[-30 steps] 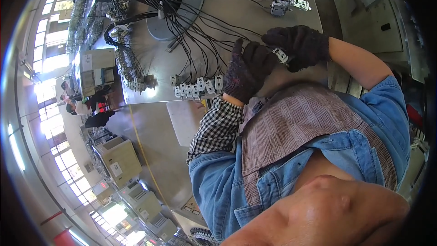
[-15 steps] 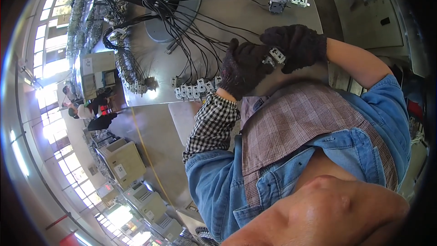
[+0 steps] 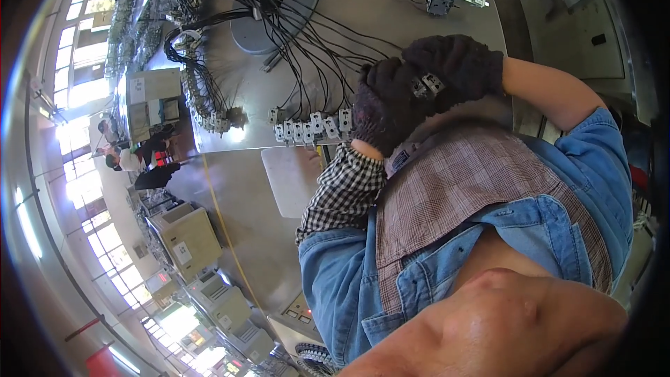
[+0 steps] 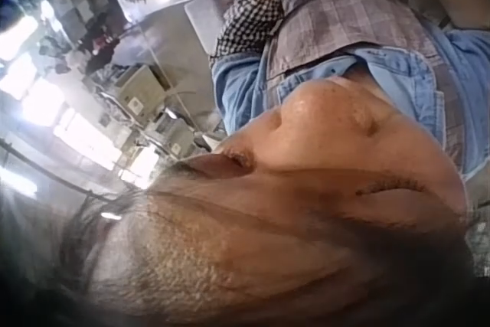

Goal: The person rotates the wire harness carousel and attaches electrical switch components to the wire terminals by hand.

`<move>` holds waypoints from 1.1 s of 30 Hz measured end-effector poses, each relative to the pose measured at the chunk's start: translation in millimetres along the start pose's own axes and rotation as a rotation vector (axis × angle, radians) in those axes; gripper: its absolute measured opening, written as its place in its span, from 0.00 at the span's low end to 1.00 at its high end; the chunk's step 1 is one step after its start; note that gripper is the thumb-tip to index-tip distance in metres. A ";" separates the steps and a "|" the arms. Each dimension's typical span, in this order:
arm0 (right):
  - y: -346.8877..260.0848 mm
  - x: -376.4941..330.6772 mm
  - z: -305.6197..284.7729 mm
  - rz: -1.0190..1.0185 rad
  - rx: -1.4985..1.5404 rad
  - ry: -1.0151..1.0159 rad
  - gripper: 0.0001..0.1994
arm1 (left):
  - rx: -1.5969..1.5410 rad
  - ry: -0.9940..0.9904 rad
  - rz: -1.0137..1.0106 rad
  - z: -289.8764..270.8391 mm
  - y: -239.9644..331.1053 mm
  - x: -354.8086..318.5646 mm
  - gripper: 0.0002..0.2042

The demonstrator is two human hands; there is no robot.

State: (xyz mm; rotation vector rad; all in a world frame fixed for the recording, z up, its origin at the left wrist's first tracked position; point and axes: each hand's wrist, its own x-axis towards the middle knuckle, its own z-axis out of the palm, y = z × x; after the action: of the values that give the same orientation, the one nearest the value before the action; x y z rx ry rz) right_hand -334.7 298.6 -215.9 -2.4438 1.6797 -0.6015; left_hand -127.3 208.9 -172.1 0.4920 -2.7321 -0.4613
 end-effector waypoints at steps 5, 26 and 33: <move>-4.0 2.1 -0.4 -0.048 -0.184 0.061 0.43 | -0.018 -0.092 -0.100 -1.3 -10.9 3.8 0.30; 36.6 -18.7 -75.5 0.148 -0.576 0.597 0.36 | -0.103 -0.217 -0.144 -21.1 -0.2 1.1 0.33; 10.6 -24.6 -53.3 0.335 -0.265 0.331 0.25 | -0.074 -0.240 -0.224 -24.0 11.4 15.1 0.36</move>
State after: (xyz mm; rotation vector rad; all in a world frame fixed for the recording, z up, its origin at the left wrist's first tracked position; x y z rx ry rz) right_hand -372.0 323.9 -176.8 -2.2307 2.3733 -0.8138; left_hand -135.0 207.2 -142.6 0.7737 -2.8854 -0.7184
